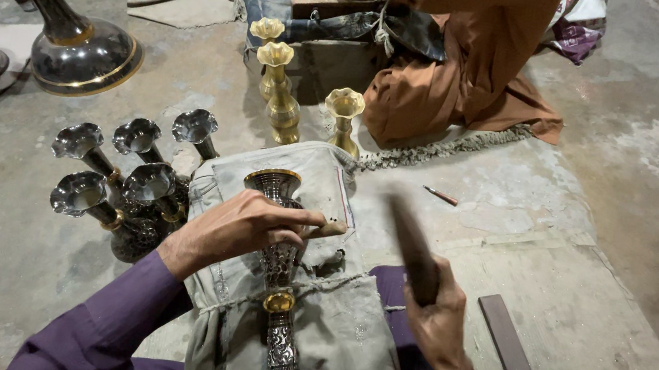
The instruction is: The person sits on the floor with an ornate metal vase braced against a cloth-covered pad on their lap. They hold a punch against the vase surface with one hand and strike it with a wooden mallet held in the other hand, repeatedly hammering to chase the decorative pattern into the metal.
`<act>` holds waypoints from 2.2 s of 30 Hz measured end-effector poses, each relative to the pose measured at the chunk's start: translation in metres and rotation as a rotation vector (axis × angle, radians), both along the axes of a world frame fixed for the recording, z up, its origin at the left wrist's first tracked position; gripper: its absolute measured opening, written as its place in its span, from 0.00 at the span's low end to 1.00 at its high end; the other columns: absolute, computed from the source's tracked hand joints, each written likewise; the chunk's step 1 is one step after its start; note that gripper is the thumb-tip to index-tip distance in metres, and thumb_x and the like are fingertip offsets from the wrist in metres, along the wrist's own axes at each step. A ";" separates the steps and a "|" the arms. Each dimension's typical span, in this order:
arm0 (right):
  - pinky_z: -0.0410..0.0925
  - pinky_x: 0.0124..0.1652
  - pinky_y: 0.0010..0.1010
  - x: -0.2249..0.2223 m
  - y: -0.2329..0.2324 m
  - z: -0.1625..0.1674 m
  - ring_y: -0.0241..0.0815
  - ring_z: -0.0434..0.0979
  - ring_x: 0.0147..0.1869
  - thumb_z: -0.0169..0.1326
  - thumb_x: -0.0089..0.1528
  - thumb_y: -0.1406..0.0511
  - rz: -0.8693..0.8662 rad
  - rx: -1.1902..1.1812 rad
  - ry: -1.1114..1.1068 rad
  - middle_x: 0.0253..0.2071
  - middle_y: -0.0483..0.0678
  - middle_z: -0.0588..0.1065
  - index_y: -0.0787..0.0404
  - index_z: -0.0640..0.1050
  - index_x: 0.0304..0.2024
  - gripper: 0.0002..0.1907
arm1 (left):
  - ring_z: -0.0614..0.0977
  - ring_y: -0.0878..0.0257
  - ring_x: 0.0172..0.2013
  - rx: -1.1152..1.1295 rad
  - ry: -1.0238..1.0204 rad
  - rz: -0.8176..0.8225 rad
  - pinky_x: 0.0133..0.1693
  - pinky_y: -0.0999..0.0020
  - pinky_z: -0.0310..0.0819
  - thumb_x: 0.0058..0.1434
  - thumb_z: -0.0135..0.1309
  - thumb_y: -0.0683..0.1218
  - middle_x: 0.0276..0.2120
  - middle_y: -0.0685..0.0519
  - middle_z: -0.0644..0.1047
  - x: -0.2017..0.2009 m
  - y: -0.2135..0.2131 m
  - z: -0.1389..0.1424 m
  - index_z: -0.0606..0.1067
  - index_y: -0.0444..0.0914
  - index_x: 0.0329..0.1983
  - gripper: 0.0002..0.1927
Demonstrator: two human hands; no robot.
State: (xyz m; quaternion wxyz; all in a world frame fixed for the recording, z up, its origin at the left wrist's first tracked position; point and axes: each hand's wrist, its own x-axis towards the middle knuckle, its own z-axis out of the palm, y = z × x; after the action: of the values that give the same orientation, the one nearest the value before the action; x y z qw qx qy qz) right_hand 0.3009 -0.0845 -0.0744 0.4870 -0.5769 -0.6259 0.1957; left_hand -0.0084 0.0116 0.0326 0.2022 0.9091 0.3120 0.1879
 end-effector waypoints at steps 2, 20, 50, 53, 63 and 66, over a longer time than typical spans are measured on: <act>0.73 0.32 0.41 0.001 -0.002 -0.003 0.48 0.80 0.33 0.57 0.56 0.72 -0.002 0.034 -0.192 0.33 0.53 0.78 0.59 0.74 0.53 0.21 | 0.75 0.60 0.14 -0.024 0.030 0.014 0.24 0.60 0.72 0.56 0.62 0.51 0.26 0.55 0.84 0.000 0.000 -0.002 0.77 0.54 0.60 0.26; 0.75 0.25 0.29 -0.002 -0.003 -0.029 0.32 0.76 0.26 0.52 0.62 0.70 0.043 0.017 0.023 0.32 0.44 0.76 0.58 0.70 0.49 0.12 | 0.77 0.57 0.16 -0.061 0.042 -0.024 0.25 0.58 0.70 0.57 0.63 0.49 0.27 0.48 0.83 0.000 0.003 0.008 0.79 0.52 0.58 0.23; 0.75 0.33 0.39 -0.006 -0.011 -0.018 0.50 0.83 0.36 0.56 0.56 0.73 -0.033 -0.008 -0.061 0.33 0.57 0.78 0.62 0.74 0.54 0.21 | 0.77 0.55 0.18 -0.113 0.117 -0.048 0.26 0.55 0.70 0.58 0.61 0.50 0.25 0.46 0.83 -0.003 0.004 0.010 0.78 0.56 0.59 0.23; 0.76 0.33 0.33 -0.006 -0.009 -0.021 0.44 0.83 0.35 0.55 0.53 0.74 -0.006 0.186 -0.132 0.37 0.54 0.79 0.63 0.73 0.54 0.24 | 0.79 0.56 0.20 -0.069 0.032 -0.107 0.26 0.56 0.71 0.58 0.61 0.50 0.27 0.48 0.83 -0.004 0.005 0.008 0.78 0.54 0.59 0.23; 0.74 0.24 0.30 -0.004 -0.011 -0.048 0.35 0.78 0.24 0.55 0.59 0.70 0.007 0.088 0.167 0.31 0.46 0.79 0.61 0.72 0.46 0.13 | 0.78 0.53 0.19 -0.054 0.084 -0.072 0.26 0.55 0.70 0.58 0.62 0.51 0.27 0.47 0.83 -0.003 0.008 0.007 0.79 0.54 0.58 0.23; 0.71 0.29 0.33 0.000 -0.013 -0.049 0.39 0.78 0.33 0.54 0.57 0.71 -0.058 0.197 -0.307 0.34 0.48 0.79 0.59 0.75 0.51 0.18 | 0.80 0.58 0.19 -0.094 0.082 -0.069 0.25 0.57 0.72 0.57 0.60 0.52 0.28 0.52 0.85 0.000 0.007 0.006 0.78 0.56 0.57 0.23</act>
State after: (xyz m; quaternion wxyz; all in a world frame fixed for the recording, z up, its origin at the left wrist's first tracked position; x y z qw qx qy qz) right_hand 0.3005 -0.0976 -0.1234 0.4454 -0.5670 -0.6922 0.0290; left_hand -0.0087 0.0186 0.0388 0.2380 0.9157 0.2971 0.1287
